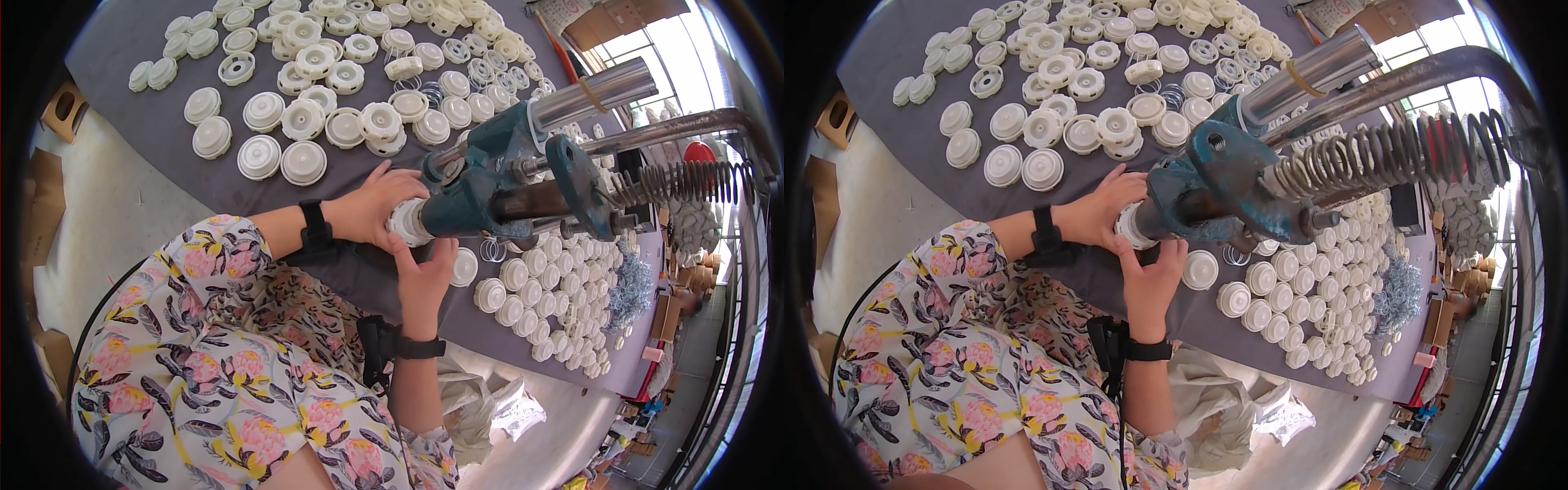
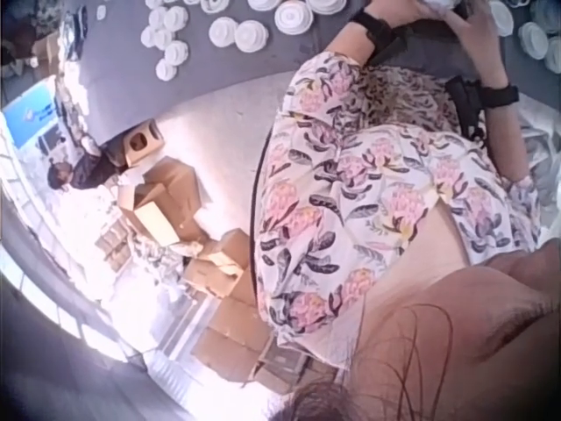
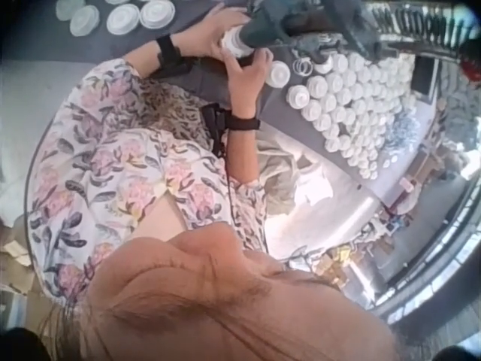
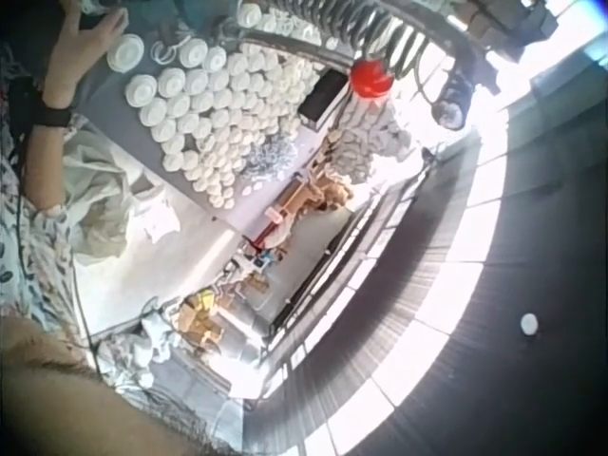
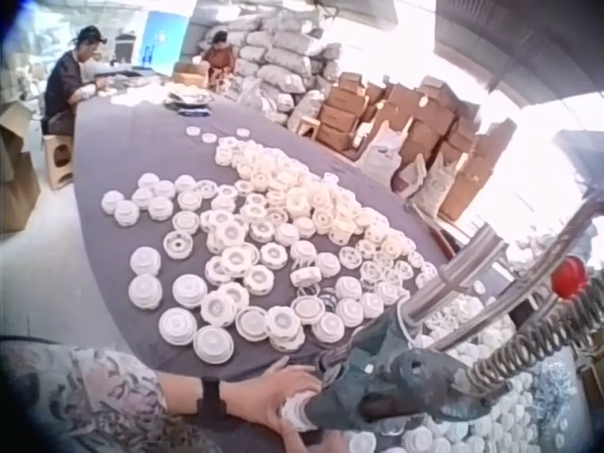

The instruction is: The person picks up a white plastic cap and a metal ring, fits them together, and places the assembly into a manual press. They pull the lever to join the components and then set the finished cap aside in a separate group.

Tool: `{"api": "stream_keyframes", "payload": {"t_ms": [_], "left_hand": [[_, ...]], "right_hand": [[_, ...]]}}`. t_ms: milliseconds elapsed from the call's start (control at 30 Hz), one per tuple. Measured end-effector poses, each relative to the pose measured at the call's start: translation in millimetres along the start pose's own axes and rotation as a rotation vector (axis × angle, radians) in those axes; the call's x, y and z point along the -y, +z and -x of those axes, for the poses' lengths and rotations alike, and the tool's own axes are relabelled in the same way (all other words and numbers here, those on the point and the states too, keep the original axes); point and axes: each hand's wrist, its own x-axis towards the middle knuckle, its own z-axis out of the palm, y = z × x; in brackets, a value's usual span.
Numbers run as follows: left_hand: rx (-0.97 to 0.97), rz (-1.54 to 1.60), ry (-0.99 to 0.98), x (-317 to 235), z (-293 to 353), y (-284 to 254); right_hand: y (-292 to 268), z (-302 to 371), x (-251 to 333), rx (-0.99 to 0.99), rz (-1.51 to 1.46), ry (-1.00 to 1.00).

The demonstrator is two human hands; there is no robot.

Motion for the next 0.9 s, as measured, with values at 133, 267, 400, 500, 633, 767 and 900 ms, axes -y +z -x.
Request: {"api": "stream_keyframes", "payload": {"t_ms": [133, 267, 400, 500, 633, 767, 900], "left_hand": [[-0.216, -0.169, -0.044, -16, 11, 5], [-0.295, -0.067, -0.105, -20, 10, 22], [-0.220, -0.007, -0.106, -19, 9, 15], [-0.193, -0.018, -0.138, -16, 9, 11], [-0.184, -0.081, -0.162, -18, 12, 11], [-0.193, -0.088, -0.177, -10, 13, 13], [-0.191, -0.074, -0.149, -6, 8, 20]], "right_hand": [[1, -1, 2, 0.017, -0.076, 0.034], [0, 2, 1, 0.032, -0.010, 0.092], [-3, 11, -9, -0.059, -0.121, 0.068], [-42, 6, -3, -0.262, -0.187, 0.204], [-108, -54, 56, -0.611, 0.008, -0.210], [-149, -133, 112, -0.301, -0.529, -0.565], [-166, -186, 137, -0.221, -0.080, -0.295]]}}
